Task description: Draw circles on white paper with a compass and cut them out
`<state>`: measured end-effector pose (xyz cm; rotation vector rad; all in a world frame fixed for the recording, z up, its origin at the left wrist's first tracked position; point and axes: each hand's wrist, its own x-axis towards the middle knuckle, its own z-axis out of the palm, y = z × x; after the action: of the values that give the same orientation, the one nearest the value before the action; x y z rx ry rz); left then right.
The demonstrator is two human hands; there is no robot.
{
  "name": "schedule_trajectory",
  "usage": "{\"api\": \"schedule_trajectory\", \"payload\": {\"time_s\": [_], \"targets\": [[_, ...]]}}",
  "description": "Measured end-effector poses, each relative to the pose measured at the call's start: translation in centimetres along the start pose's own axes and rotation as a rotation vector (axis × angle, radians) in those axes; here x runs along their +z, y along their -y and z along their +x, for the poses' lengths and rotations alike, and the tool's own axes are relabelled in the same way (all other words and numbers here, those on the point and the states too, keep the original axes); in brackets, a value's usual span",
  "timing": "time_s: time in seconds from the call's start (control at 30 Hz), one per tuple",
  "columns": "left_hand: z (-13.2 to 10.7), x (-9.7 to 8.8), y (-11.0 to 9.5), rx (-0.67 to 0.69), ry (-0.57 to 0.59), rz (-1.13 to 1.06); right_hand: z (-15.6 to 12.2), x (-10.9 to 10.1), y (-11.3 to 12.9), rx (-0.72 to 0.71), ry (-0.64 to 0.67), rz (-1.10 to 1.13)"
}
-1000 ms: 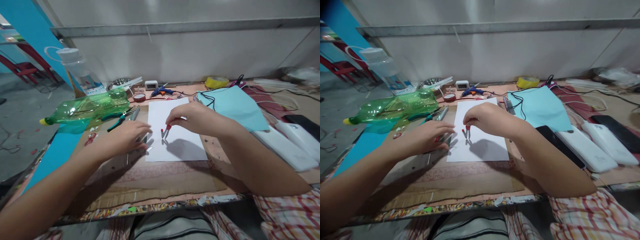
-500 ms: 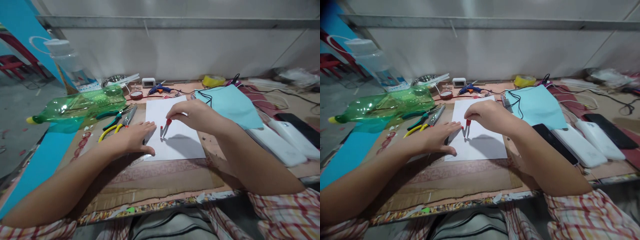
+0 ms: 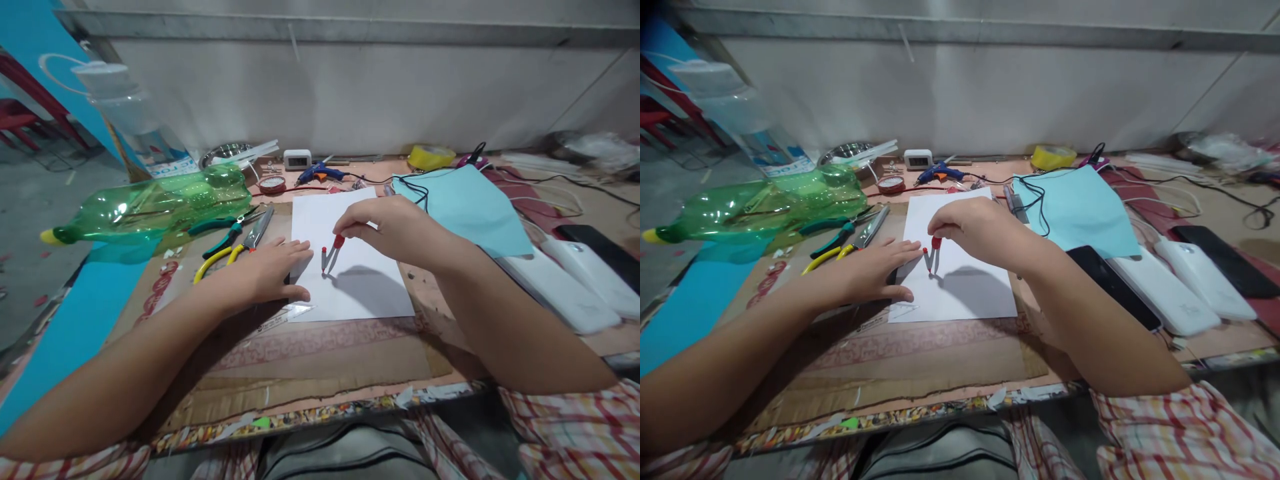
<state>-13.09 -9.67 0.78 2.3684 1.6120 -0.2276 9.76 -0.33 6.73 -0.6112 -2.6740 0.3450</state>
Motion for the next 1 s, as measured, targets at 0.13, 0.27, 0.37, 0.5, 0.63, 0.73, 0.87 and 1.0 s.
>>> {"api": "schedule_trajectory", "payload": {"time_s": [0.13,0.27,0.37,0.5,0.63,0.73,0.87,1.0], "targets": [[0.0,0.0,0.1,-0.017,0.014,0.005,-0.1,0.1,-0.2,0.044,-0.003,-0.004],[0.0,0.2,0.3,-0.003,-0.011,0.017,-0.3,-0.1,0.0,0.032,0.004,-0.026],[0.0,0.6,0.5,-0.002,-0.03,0.004,-0.4,-0.3,0.2,0.043,0.014,-0.061],[-0.1,1.0,0.8,-0.006,-0.051,-0.01,-0.6,-0.5,0.5,0.092,0.042,-0.098],[-0.2,1.2,1.1,-0.002,-0.058,-0.012,-1.0,-0.6,0.9,0.063,0.08,-0.108],[-0.2,1.2,1.1,0.004,-0.063,-0.017,-1.4,-0.6,1.2,-0.004,0.09,-0.133],[-0.2,1.1,1.1,0.01,-0.057,0.012,-1.9,-0.5,1.7,-0.064,0.073,-0.165],[-0.2,0.9,0.9,0.016,-0.047,0.017,-2.2,-0.2,2.5,-0.094,0.065,-0.205]]}}
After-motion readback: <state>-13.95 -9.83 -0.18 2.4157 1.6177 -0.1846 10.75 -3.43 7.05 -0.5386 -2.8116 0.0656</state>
